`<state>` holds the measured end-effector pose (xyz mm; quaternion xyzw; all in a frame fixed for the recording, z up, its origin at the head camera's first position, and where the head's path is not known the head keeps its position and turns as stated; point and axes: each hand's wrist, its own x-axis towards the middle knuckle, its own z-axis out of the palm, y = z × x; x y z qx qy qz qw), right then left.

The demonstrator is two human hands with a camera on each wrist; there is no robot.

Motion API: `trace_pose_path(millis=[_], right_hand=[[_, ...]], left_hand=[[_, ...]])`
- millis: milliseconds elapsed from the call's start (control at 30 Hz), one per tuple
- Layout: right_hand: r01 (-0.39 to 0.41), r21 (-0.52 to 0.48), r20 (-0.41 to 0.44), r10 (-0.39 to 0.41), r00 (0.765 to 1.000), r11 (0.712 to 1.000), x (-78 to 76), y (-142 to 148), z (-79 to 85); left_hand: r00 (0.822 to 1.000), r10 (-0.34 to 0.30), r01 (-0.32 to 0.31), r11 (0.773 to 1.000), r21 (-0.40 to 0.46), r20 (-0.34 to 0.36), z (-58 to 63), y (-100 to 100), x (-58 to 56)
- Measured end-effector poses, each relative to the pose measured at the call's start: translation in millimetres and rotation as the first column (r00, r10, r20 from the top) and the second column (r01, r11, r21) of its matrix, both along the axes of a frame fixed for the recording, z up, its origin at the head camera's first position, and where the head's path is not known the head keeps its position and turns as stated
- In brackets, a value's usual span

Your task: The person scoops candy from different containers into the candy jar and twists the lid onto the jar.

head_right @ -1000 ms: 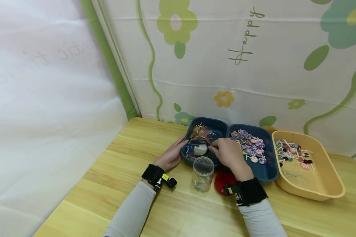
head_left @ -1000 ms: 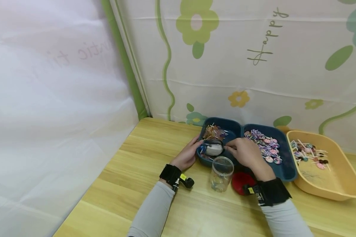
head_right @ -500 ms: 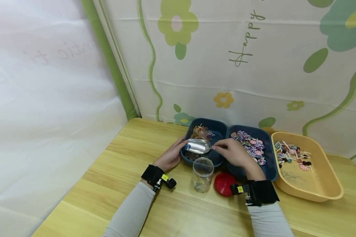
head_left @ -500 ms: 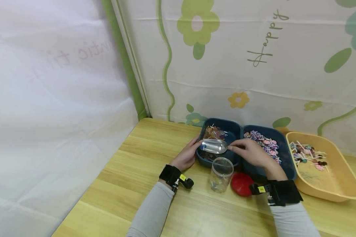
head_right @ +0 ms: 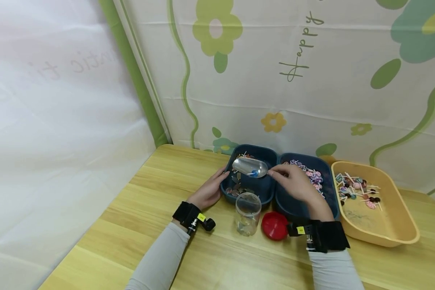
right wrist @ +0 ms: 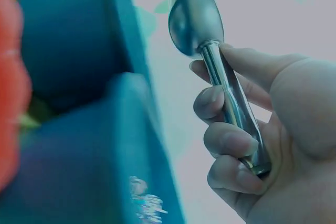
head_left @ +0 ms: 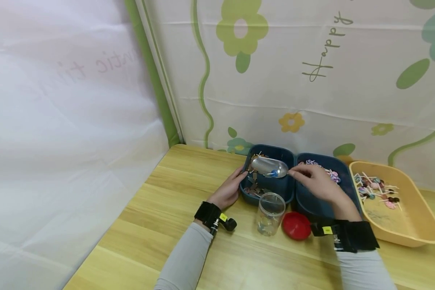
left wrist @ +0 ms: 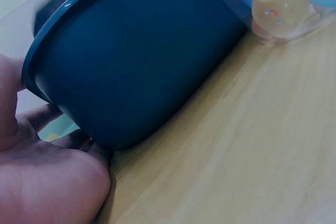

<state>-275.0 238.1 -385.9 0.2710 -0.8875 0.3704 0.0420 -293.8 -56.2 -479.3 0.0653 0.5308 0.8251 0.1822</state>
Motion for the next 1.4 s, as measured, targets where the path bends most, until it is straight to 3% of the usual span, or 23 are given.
trace_pose_path(millis=[267, 567, 767, 967, 1167, 1400], right_hand=[[0.058, -0.009, -0.023, -0.059, 0.998, 0.998, 21.3, 31.4, 36.1], [0.017, 0.117, -0.052, -0.011, 0.999, 0.993, 57.9, 51.8, 71.1], [0.021, 0.218, -0.093, -0.001, 0.996, 0.976, 73.7, 54.6, 78.7], [0.096, 0.360, -0.125, -0.054, 0.991, 0.928, 81.8, 47.9, 85.8], [0.135, 0.401, -0.154, -0.079, 0.985, 0.906, 85.2, 42.9, 89.2], [0.153, 0.408, -0.177, -0.086, 0.980, 0.900, 87.5, 43.8, 87.9]], left_hand=[[1.000, 0.009, -0.009, 1.000, -0.003, 0.015, -0.3, 0.9, 0.3], [1.000, -0.006, 0.006, 1.000, 0.008, -0.001, 2.1, -1.0, -1.6], [1.000, -0.012, 0.012, 1.000, 0.008, 0.001, 2.3, -1.8, -0.8], [1.000, -0.013, 0.013, 1.000, 0.014, 0.000, 1.3, -1.4, -1.2], [1.000, -0.009, 0.009, 1.000, 0.009, 0.012, 0.8, -0.6, -1.3], [1.000, -0.005, 0.005, 1.000, 0.002, 0.007, 0.3, 0.0, -1.1]])
